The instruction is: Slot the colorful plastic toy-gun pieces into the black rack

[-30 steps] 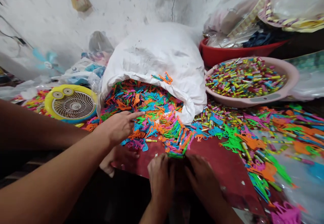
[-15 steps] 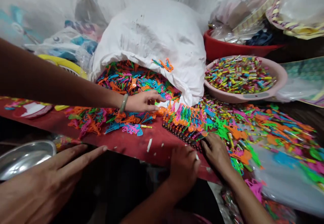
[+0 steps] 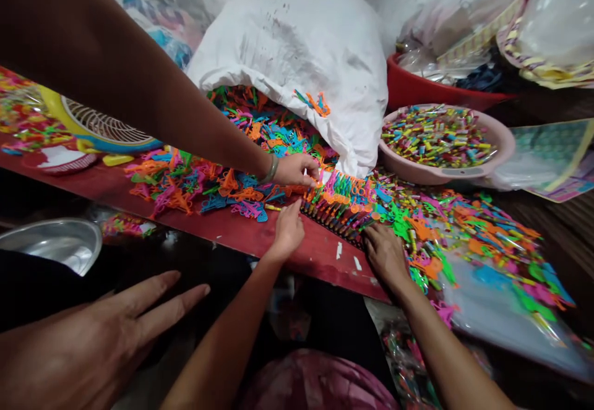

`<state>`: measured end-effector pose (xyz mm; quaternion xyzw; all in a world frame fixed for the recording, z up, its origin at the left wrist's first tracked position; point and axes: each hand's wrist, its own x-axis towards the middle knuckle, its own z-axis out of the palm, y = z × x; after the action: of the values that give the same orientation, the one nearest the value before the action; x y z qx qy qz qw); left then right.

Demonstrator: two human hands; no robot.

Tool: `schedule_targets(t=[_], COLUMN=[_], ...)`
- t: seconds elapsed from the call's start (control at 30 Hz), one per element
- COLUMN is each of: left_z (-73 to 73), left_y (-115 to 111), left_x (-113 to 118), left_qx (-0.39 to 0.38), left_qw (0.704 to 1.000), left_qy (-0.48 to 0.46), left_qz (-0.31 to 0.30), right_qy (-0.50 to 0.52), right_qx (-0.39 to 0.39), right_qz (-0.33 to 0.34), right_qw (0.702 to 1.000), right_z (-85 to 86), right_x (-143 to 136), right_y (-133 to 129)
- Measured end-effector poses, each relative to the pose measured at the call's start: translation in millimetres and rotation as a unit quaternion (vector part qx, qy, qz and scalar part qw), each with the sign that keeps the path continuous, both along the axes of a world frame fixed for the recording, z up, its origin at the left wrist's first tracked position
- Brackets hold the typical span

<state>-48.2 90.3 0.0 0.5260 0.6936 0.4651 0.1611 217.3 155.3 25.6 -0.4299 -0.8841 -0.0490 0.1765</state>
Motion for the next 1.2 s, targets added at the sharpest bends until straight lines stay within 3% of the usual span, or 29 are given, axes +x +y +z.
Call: schedule_targets(t=[0.3, 0.5, 0.73, 1.2], left_z=[2.7, 5.3, 0.2, 1.3], left_y=[-23, -48, -50, -50], left_x=[7, 17, 15, 16], left_qx=[0.020, -0.003, 0.010, 0.066], left_qw=[0.999, 0.999, 0.999, 0.996], left_qy=[-0.025, -0.034, -0.046, -0.051], left_qz=[0.017, 0.008, -0.002, -0.021], right_qy=[0.019, 0.142, 0.227, 0.185], right_qx=[-0.032, -0.091, -0.127, -0.084], right_qz=[0.050, 0.060, 0.040, 0.061], right_qw=[0.998, 0.984, 0.965, 0.977], right_z=[-3.0, -15.5, -12.9, -16.8], right_x=[13, 23, 23, 24], right_y=[32, 53, 49, 49])
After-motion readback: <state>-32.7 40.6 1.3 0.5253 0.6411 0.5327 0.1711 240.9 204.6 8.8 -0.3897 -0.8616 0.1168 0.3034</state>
